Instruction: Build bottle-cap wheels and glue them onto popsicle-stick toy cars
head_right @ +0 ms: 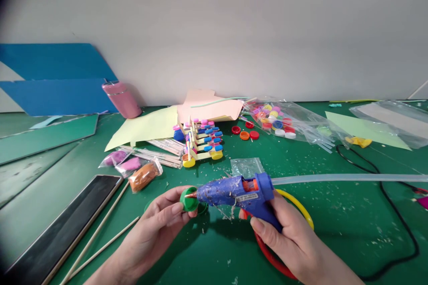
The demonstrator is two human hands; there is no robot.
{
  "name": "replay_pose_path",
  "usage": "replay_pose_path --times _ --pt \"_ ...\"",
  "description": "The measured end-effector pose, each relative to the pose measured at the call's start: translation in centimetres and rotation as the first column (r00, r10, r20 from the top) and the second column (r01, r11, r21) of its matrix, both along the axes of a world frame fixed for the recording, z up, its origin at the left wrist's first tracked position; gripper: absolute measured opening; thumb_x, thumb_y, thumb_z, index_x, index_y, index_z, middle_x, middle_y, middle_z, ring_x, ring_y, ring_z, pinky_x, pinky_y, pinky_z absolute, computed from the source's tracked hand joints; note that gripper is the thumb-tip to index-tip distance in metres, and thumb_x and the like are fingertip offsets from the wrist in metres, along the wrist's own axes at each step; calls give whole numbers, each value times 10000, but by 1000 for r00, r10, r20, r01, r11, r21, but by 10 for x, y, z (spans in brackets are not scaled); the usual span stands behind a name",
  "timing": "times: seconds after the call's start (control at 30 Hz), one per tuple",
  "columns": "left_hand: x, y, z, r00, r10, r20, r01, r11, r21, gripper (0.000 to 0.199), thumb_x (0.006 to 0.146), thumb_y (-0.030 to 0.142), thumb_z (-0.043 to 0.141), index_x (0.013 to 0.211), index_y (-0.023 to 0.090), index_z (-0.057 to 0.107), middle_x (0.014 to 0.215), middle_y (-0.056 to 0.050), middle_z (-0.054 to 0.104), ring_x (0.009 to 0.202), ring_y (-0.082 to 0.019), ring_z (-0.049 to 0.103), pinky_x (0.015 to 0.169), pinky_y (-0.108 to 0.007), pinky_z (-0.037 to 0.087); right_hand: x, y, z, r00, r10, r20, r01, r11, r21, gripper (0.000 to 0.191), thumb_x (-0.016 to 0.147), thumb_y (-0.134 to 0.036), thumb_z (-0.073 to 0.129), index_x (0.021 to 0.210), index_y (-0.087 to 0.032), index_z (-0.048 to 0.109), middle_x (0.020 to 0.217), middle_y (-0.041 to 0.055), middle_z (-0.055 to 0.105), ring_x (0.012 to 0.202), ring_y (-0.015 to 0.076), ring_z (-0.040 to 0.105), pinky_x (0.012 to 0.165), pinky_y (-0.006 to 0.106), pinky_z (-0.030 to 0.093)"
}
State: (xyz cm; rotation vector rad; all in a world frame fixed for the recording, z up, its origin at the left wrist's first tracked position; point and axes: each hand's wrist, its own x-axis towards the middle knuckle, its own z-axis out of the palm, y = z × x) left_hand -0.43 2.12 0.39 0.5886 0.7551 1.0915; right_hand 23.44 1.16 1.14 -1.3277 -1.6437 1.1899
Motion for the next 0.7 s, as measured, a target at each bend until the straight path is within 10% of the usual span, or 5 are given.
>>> replay_pose_path --times 0.7 --pt "0 -1 -1 1000 -26 11 25 999 19 223 692 187 655 912 151 675 806 -43 616 726 -126 508 704 -230 408 8 1 -3 994 92 57 -94 995 29 203 849 -391 456 993 -281 547 818 20 619 605 130 534 532 207 478"
